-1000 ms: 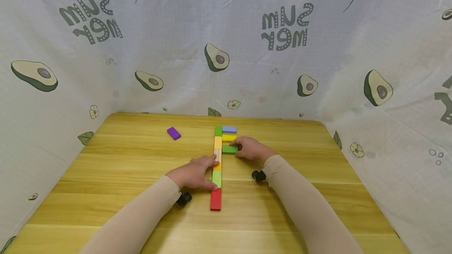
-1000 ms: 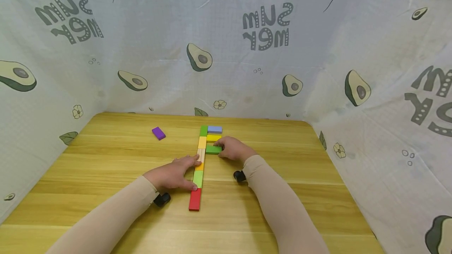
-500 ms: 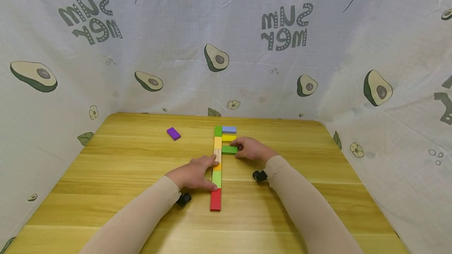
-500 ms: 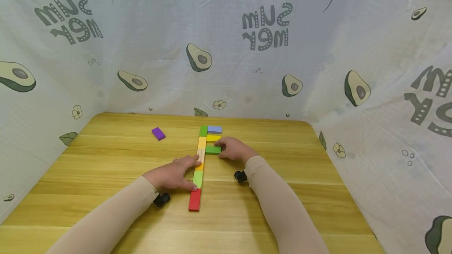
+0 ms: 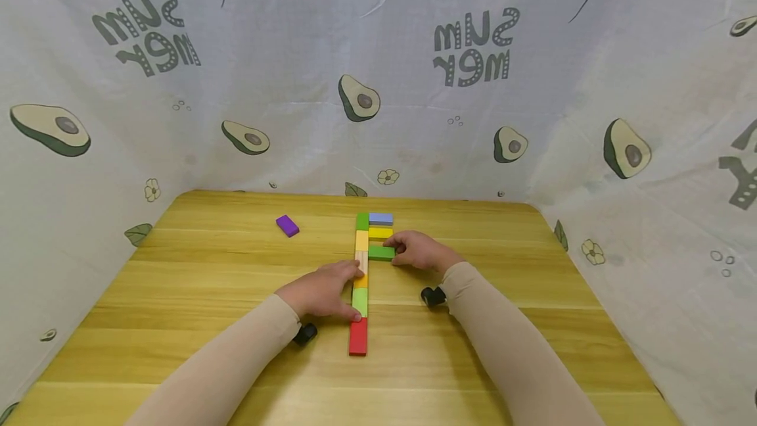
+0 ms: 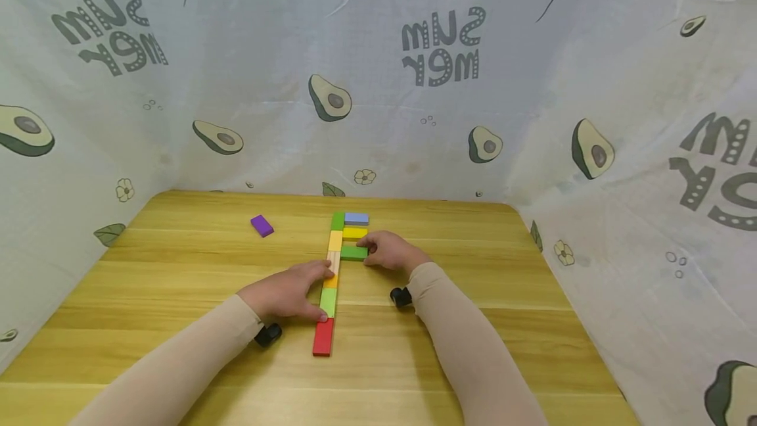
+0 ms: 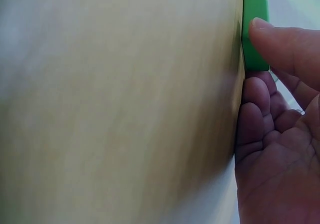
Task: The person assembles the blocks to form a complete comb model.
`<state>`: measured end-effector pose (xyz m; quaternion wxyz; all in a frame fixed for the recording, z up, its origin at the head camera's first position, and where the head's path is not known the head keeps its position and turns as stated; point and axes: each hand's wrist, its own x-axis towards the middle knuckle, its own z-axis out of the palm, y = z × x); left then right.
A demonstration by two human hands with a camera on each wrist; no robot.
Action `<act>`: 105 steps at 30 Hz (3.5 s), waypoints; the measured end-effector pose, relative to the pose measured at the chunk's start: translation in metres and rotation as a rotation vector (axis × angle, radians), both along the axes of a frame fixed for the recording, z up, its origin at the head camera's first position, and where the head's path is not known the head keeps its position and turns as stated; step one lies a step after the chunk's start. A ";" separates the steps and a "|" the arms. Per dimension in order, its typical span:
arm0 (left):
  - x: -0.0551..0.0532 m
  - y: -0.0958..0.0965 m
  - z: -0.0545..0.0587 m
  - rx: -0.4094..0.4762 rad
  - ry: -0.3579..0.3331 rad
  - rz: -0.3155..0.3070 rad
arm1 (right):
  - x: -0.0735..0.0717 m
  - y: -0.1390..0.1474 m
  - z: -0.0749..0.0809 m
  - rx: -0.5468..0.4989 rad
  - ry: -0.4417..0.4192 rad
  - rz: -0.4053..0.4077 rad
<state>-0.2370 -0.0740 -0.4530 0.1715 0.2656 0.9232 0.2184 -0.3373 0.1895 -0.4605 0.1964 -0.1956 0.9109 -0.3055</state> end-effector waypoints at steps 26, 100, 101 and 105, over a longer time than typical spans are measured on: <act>-0.027 -0.027 0.014 0.006 0.147 0.063 | 0.005 -0.001 0.000 -0.022 -0.023 -0.057; -0.095 -0.141 -0.004 0.104 -0.012 0.487 | -0.002 0.007 -0.003 -0.075 -0.070 -0.028; -0.095 -0.141 -0.005 0.103 -0.008 0.482 | -0.002 0.007 -0.003 -0.075 -0.070 -0.030; -0.096 -0.142 -0.007 0.109 -0.004 0.473 | -0.001 0.007 -0.002 -0.077 -0.073 -0.034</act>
